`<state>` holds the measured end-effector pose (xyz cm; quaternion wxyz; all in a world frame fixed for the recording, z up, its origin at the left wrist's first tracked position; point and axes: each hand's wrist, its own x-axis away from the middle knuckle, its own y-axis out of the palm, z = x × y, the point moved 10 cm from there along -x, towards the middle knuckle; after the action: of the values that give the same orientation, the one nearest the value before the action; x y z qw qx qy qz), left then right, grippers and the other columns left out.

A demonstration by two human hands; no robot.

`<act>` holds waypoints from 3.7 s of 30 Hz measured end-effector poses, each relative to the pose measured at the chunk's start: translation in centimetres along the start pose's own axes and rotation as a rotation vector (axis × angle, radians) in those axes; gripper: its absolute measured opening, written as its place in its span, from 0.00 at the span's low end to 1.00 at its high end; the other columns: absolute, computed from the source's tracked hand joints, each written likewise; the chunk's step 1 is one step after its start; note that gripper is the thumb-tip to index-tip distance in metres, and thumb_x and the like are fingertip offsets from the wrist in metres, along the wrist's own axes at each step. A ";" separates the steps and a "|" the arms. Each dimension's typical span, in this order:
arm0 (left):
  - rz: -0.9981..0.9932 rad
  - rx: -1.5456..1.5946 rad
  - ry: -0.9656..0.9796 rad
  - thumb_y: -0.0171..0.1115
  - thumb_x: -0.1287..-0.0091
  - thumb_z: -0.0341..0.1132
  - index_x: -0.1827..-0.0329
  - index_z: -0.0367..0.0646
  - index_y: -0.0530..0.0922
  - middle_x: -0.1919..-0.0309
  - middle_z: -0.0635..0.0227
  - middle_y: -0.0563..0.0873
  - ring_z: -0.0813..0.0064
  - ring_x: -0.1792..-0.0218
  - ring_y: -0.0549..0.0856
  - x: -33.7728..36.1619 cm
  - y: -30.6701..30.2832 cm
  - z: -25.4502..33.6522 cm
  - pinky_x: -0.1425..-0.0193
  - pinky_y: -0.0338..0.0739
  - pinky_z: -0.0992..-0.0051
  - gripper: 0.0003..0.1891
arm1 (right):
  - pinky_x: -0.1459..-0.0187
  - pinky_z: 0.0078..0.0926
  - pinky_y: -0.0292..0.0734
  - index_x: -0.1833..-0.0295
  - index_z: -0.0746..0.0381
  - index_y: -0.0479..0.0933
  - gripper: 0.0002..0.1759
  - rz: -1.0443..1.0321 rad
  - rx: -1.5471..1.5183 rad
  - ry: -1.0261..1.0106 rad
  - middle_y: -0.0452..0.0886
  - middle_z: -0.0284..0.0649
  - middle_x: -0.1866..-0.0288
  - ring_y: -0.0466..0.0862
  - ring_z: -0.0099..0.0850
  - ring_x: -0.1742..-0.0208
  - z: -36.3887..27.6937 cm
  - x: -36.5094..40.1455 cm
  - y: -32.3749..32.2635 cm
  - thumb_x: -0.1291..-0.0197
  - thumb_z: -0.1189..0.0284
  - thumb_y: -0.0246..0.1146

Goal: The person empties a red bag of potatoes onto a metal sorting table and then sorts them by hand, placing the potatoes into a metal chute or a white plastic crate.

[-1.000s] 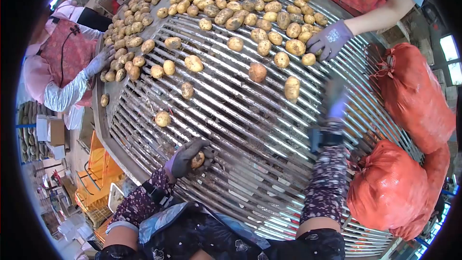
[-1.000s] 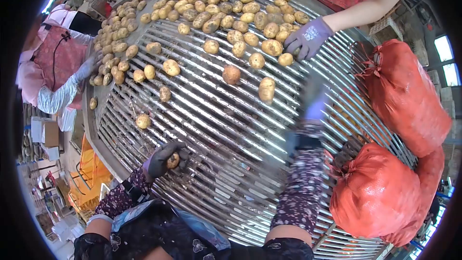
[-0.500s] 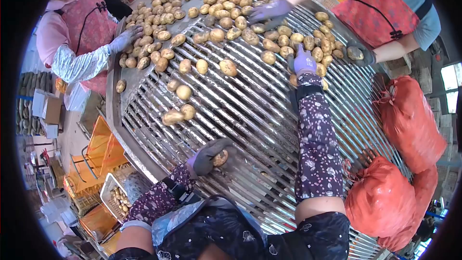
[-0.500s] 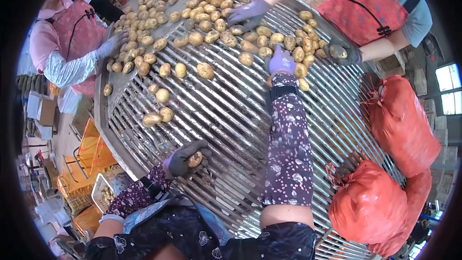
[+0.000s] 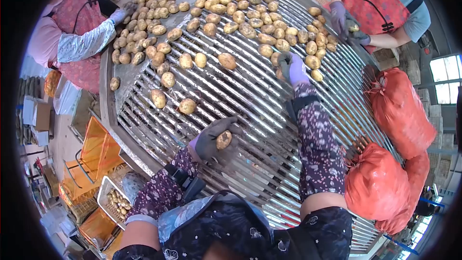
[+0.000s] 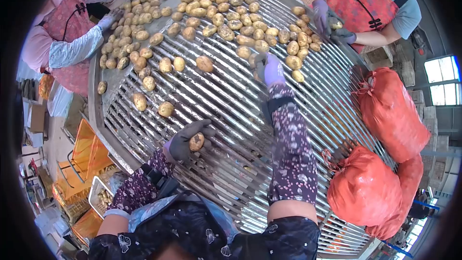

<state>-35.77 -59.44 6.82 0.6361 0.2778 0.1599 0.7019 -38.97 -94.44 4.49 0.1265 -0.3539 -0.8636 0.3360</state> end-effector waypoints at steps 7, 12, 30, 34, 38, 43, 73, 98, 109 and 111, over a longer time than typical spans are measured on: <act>0.182 0.201 -0.181 0.47 0.19 0.41 0.22 0.41 0.59 0.38 0.57 0.79 0.75 0.52 0.85 -0.1 -2.8 -1.0 0.50 0.85 0.75 0.26 | 0.49 0.34 0.80 0.45 0.59 0.81 0.17 0.367 0.264 0.056 0.84 0.49 0.50 0.85 0.42 0.51 -4.0 3.4 -6.4 0.38 0.68 0.67; 0.142 0.313 -0.118 0.48 0.20 0.36 0.22 0.40 0.59 0.36 0.57 0.77 0.74 0.50 0.85 0.9 -4.3 -1.2 0.50 0.84 0.76 0.26 | 0.48 0.38 0.80 0.48 0.60 0.83 0.24 0.385 0.113 0.242 0.86 0.52 0.53 0.86 0.43 0.52 7.6 2.3 -8.7 0.40 0.53 0.68; 0.207 1.219 0.279 0.46 0.25 0.62 0.35 0.42 0.72 0.36 0.54 0.77 0.52 0.34 0.77 2.2 -10.0 3.7 0.29 0.70 0.41 0.32 | 0.41 0.36 0.81 0.35 0.61 0.73 0.28 -0.780 -0.024 -0.139 0.81 0.53 0.40 0.83 0.43 0.42 -27.4 9.6 15.3 0.37 0.61 0.69; 0.297 1.019 0.289 0.47 0.27 0.64 0.30 0.43 0.69 0.32 0.54 0.74 0.49 0.29 0.71 4.7 -10.6 5.9 0.29 0.69 0.43 0.35 | 0.40 0.39 0.77 0.34 0.60 0.75 0.27 -0.217 -0.007 -0.062 0.84 0.55 0.47 0.85 0.43 0.43 -18.9 -6.9 14.0 0.34 0.58 0.62; 0.328 0.980 0.323 0.44 0.25 0.64 0.27 0.44 0.65 0.29 0.52 0.70 0.49 0.28 0.70 6.5 -11.2 7.4 0.30 0.69 0.39 0.36 | 0.35 0.39 0.73 0.34 0.57 0.75 0.35 -0.257 0.493 -0.057 0.83 0.54 0.45 0.82 0.49 0.40 -15.5 -11.2 17.9 0.44 0.52 0.69; 0.339 0.970 0.274 0.47 0.23 0.56 0.27 0.45 0.66 0.28 0.50 0.69 0.50 0.30 0.73 9.2 -12.9 6.6 0.30 0.69 0.39 0.30 | 0.48 0.36 0.80 0.41 0.65 0.76 0.32 -0.257 0.350 -0.081 0.85 0.47 0.52 0.85 0.41 0.53 -14.3 -8.9 17.4 0.46 0.56 0.72; 0.294 0.961 0.458 0.46 0.23 0.57 0.31 0.44 0.68 0.36 0.55 0.76 0.53 0.36 0.78 22.2 -13.4 8.0 0.40 0.79 0.44 0.29 | 0.39 0.44 0.76 0.36 0.61 0.74 0.29 -0.314 0.171 -0.471 0.79 0.58 0.43 0.80 0.49 0.42 -36.7 4.3 29.4 0.38 0.57 0.65; 0.821 0.664 0.900 0.40 0.23 0.60 0.29 0.40 0.64 0.35 0.52 0.74 0.53 0.36 0.77 47.9 -32.0 20.0 0.36 0.78 0.49 0.33 | 0.39 0.45 0.74 0.34 0.70 0.65 0.25 -0.760 -0.525 -0.703 0.72 0.59 0.38 0.78 0.54 0.40 -63.9 19.5 53.5 0.33 0.71 0.60; 1.395 0.311 0.461 0.57 0.27 0.54 0.23 0.40 0.57 0.32 0.55 0.71 0.66 0.40 0.76 52.1 -32.9 5.8 0.42 0.74 0.72 0.37 | 0.38 0.30 0.74 0.37 0.67 0.73 0.17 -0.489 -0.388 -0.581 0.79 0.46 0.41 0.79 0.34 0.41 -44.9 17.6 34.5 0.30 0.77 0.59; 1.431 -0.125 0.510 0.55 0.24 0.47 0.27 0.36 0.65 0.40 0.58 0.77 0.72 0.44 0.77 51.2 -30.4 5.1 0.44 0.74 0.74 0.29 | 0.38 0.27 0.73 0.37 0.69 0.73 0.17 -0.425 -0.548 -0.161 0.79 0.42 0.42 0.78 0.28 0.42 -35.1 17.3 28.8 0.29 0.77 0.58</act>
<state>-10.16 -5.62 2.79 -0.0160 0.1062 0.0428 0.9933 -20.21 -50.12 10.88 0.0256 -0.1594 -0.9832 0.0847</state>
